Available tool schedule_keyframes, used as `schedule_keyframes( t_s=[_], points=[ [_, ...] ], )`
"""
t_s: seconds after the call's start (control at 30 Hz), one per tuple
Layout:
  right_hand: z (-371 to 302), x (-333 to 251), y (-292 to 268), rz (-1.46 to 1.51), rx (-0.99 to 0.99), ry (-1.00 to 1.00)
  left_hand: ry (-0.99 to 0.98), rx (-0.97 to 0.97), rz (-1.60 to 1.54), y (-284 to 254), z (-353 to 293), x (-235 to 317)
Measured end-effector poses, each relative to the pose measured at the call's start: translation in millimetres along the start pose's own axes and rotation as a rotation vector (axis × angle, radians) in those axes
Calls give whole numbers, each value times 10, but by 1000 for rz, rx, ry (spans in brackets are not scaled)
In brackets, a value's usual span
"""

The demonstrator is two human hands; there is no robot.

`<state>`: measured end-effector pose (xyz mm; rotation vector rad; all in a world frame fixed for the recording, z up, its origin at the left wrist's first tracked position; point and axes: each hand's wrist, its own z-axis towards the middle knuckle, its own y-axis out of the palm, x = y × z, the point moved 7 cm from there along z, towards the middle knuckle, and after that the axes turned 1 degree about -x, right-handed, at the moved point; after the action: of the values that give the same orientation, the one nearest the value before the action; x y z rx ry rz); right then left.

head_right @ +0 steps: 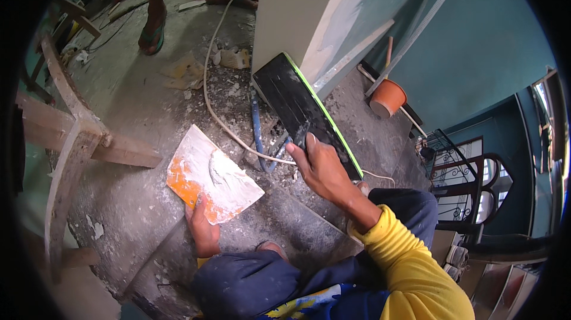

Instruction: The person applies plaster to a wall corner using a trowel and a float. They repeatedly scoop plaster from the trowel onto the float and smooth it onto the wall surface. The person occasionally cleans the float in a bucket of water.

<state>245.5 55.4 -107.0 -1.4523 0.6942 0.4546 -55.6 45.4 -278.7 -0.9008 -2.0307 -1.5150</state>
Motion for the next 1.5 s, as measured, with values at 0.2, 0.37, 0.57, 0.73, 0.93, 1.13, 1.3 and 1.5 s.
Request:
schedule_keyframes(
  t_s=[0.2, 0.37, 0.57, 0.73, 0.93, 1.13, 1.3, 1.5],
  points=[
    [-410, 394, 272, 5, -267, 69, -7, 11, -14, -111, 22, -49],
    [-651, 714, 180, 109, -116, 178, -123, 20, -82, -195, -73, -66],
    [-685, 1050, 537, 955, -232, 388, -453, -58, -245, -103, -184, -526],
    [-701, 845, 575, 685, -340, 214, -601, -36, -172, 99, -395, -810],
    [-874, 1272, 429, 452, -370, 267, -433, -180, -394, 334, -447, -494],
    [-626, 1162, -372, 291, -182, 23, -203, -176, -354, 194, -313, -63],
    [-192, 1193, -647, -131, -373, -127, -147, -59, -337, 163, -336, 87],
    [205, 1355, -803, -476, -426, -487, -65, -24, -303, 88, -507, 182]
  ],
)
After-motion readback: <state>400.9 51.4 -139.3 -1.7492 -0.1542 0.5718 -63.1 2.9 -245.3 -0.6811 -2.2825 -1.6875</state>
